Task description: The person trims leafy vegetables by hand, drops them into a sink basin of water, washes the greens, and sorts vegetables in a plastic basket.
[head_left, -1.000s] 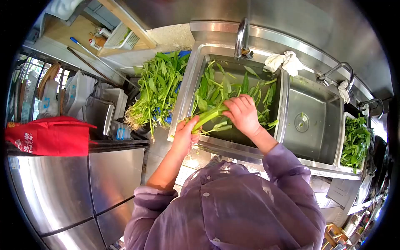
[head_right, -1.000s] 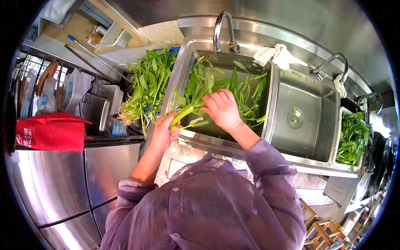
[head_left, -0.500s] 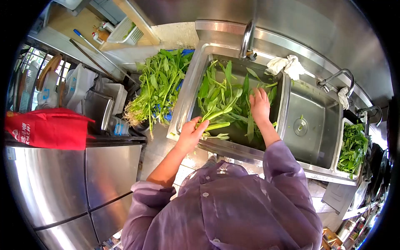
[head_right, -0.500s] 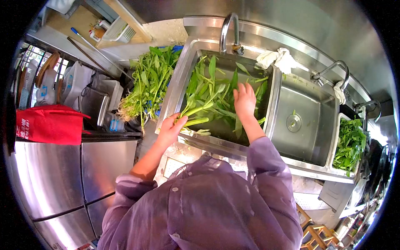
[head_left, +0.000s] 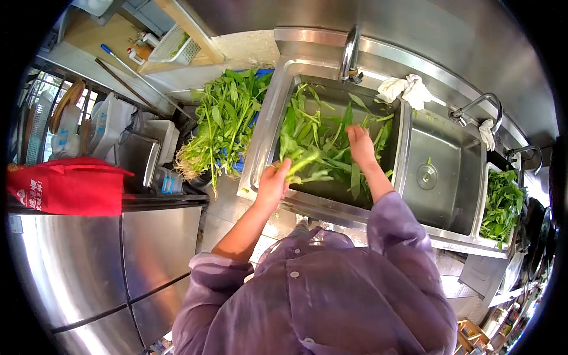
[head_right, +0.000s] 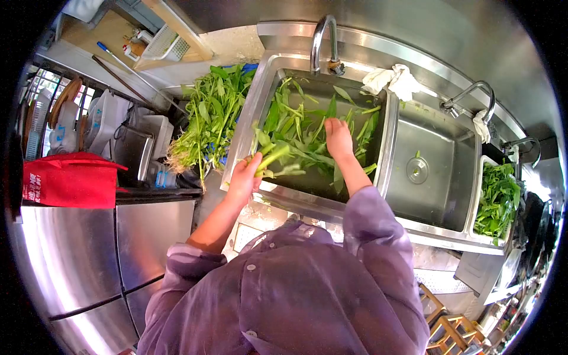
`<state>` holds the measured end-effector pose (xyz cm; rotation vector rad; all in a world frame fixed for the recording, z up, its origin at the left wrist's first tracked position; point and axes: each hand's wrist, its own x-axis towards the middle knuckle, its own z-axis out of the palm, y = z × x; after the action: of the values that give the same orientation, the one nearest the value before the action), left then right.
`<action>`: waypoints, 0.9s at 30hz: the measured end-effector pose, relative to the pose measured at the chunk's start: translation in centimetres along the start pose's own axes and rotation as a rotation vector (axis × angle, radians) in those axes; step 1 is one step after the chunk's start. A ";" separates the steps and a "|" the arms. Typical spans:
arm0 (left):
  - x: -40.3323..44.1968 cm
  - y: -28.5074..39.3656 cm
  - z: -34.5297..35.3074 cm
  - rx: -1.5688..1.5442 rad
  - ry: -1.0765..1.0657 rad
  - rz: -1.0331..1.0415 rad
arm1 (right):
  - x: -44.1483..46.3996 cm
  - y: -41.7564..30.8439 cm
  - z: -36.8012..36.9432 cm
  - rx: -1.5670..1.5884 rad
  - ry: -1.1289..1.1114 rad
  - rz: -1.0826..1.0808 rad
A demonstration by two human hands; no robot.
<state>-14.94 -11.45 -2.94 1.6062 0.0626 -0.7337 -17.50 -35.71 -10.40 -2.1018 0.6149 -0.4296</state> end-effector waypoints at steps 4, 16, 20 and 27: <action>0.3 0.6 0.4 -0.203 -0.043 -0.310 | -2.3 -5.4 -1.8 -0.188 0.058 -0.798; -2.6 -2.7 -1.0 -0.351 0.116 -0.035 | 0.1 0.4 1.8 0.143 -0.158 -0.030; -6.9 -8.2 -6.0 0.105 0.491 0.237 | 0.3 1.5 3.0 -0.483 -0.286 -0.121; -22.2 -18.6 -11.0 0.159 1.073 -0.016 | -2.0 0.1 8.4 -0.090 -0.562 -0.157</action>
<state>-36.23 10.31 -8.53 1.9903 0.8036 0.1887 -14.88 -29.09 -15.24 -2.2274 0.1430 0.1136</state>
